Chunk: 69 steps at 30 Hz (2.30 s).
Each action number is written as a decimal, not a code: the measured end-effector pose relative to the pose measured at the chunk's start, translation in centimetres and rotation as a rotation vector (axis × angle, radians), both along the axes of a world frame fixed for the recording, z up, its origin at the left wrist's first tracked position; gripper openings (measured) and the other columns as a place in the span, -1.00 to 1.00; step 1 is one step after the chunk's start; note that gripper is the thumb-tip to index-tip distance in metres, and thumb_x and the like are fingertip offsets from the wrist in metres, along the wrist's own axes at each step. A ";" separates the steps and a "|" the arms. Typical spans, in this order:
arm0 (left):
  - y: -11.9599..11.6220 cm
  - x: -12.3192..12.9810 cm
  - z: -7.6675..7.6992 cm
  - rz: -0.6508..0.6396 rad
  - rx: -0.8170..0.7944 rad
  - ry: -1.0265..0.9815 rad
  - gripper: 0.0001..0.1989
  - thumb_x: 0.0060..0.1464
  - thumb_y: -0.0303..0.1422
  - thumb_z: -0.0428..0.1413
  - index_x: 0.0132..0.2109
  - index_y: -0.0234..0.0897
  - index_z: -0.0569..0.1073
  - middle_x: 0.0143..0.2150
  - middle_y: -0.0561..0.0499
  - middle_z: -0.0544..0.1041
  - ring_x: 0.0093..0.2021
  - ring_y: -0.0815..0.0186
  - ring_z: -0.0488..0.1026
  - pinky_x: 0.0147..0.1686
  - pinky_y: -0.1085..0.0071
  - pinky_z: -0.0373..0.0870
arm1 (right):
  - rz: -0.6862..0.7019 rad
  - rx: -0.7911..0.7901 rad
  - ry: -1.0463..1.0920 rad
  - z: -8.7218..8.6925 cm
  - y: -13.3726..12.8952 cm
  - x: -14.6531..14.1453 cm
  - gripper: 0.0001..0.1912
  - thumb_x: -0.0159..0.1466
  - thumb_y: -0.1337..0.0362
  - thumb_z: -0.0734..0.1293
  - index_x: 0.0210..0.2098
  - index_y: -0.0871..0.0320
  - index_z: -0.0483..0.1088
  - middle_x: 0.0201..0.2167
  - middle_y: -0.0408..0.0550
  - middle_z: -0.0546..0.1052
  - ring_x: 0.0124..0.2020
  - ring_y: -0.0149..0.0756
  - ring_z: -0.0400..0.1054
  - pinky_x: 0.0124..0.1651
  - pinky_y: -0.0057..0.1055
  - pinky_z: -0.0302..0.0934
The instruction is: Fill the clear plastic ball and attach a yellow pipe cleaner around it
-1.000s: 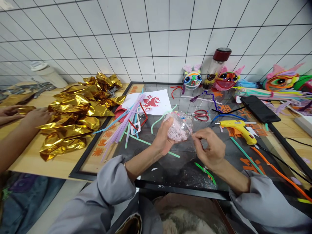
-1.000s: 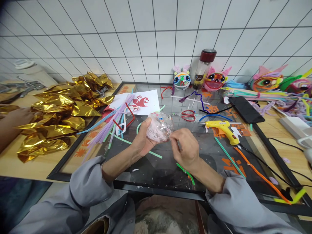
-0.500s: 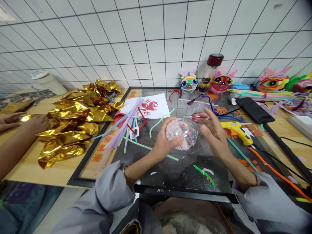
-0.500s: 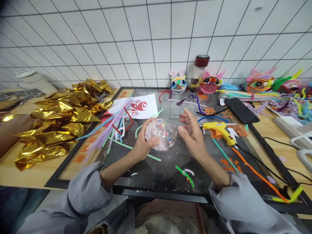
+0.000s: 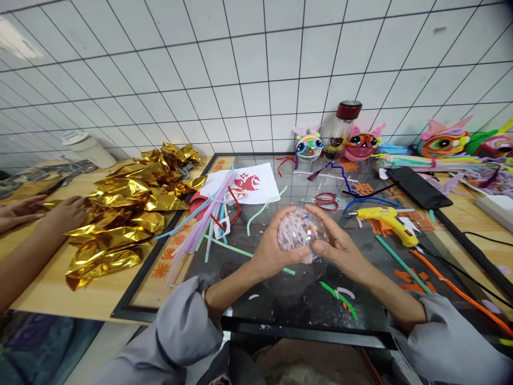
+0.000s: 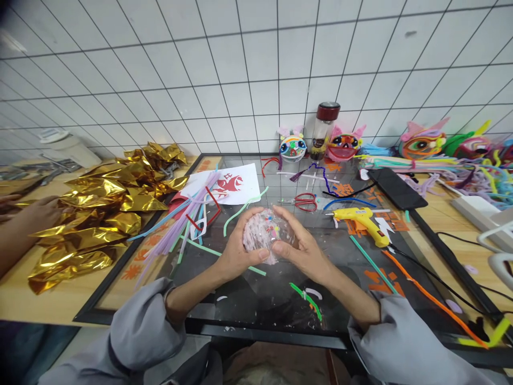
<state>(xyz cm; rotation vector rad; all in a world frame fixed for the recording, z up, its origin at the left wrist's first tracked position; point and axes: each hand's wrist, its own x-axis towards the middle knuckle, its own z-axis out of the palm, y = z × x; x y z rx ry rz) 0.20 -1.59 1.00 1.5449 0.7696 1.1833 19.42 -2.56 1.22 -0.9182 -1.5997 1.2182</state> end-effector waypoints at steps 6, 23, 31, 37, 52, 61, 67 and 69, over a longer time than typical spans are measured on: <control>0.0 0.0 0.4 -0.008 -0.018 0.014 -0.19 -0.15 -0.08 0.36 0.20 -0.23 0.25 0.10 -0.14 0.49 0.09 0.05 0.47 0.13 0.12 0.41 | -0.010 -0.018 0.006 -0.1 -0.2 -0.2 -0.26 0.23 -0.07 0.43 0.33 -0.04 0.21 0.38 -0.04 0.29 0.40 -0.03 0.14 0.46 -0.01 -0.03; 0.5 -0.4 0.1 -0.082 -0.152 -0.085 -0.20 -0.22 -0.11 0.39 0.16 -0.22 0.30 0.00 -0.07 0.47 -0.01 0.13 0.45 0.03 0.21 0.44 | -0.013 0.074 -0.083 -0.5 -0.1 -0.2 -0.23 0.23 -0.10 0.41 0.34 -0.01 0.17 0.34 0.03 0.31 0.36 0.00 0.19 0.41 -0.03 0.06; 0.3 -0.3 -0.2 -0.086 -0.172 -0.084 -0.12 -0.25 -0.07 0.41 0.19 -0.21 0.27 0.10 -0.13 0.45 0.09 0.03 0.44 0.11 0.11 0.43 | -0.033 0.163 -0.209 -0.7 -0.3 -0.3 0.09 0.01 -0.20 0.52 0.37 0.00 0.05 0.32 0.14 0.27 0.31 0.09 0.23 0.35 0.03 0.14; 0.3 -0.3 -0.6 -0.090 -0.107 -0.039 -0.09 -0.24 -0.07 0.42 0.22 -0.22 0.23 0.17 -0.17 0.39 0.18 -0.01 0.39 0.21 0.06 0.35 | -0.151 0.344 -0.284 -0.9 -0.5 -1.1 0.02 -0.01 0.11 0.60 0.32 0.00 0.07 0.24 0.12 0.33 0.23 0.04 0.30 0.30 -0.01 0.22; -0.1 -0.9 0.3 -0.063 -0.038 0.232 0.19 -0.13 0.04 0.35 0.47 -0.21 -0.09 0.46 -0.29 0.03 0.47 -0.19 -0.01 0.43 -0.12 -0.06 | -0.284 0.842 -0.434 -1.0 0.5 -0.1 -0.04 0.07 0.26 0.49 0.37 -0.08 0.01 0.27 0.14 0.24 0.27 0.17 0.22 0.24 0.19 0.23; -0.8 -1.2 -0.1 -0.210 -0.040 0.160 0.02 0.18 0.04 0.10 0.49 -0.23 -0.33 0.56 -0.24 -0.21 0.53 -0.09 -0.15 0.47 -0.09 -0.22 | -0.306 0.945 -0.524 -1.7 0.1 0.0 -0.01 0.17 0.27 0.48 0.44 -0.17 -0.10 0.42 0.12 0.08 0.34 0.21 0.16 0.23 0.24 0.25; -0.9 -1.2 -0.1 -0.165 0.072 0.228 -0.11 0.29 0.00 -0.03 0.49 -0.26 -0.32 0.55 -0.28 -0.20 0.53 -0.07 -0.16 0.47 -0.08 -0.21 | -0.332 0.960 -0.551 -2.3 -0.1 -0.1 0.02 0.17 0.28 0.46 0.45 -0.17 -0.16 0.44 0.15 0.04 0.35 0.28 0.15 0.20 0.35 0.24; -1.0 -1.2 -0.1 -0.168 0.073 0.221 -0.12 0.29 0.00 -0.04 0.49 -0.26 -0.32 0.55 -0.29 -0.21 0.52 -0.08 -0.14 0.47 -0.10 -0.19 | -0.341 0.952 -0.551 -2.4 -0.3 -0.2 0.01 0.16 0.29 0.47 0.43 -0.19 -0.13 0.45 0.14 0.04 0.35 0.30 0.15 0.21 0.36 0.24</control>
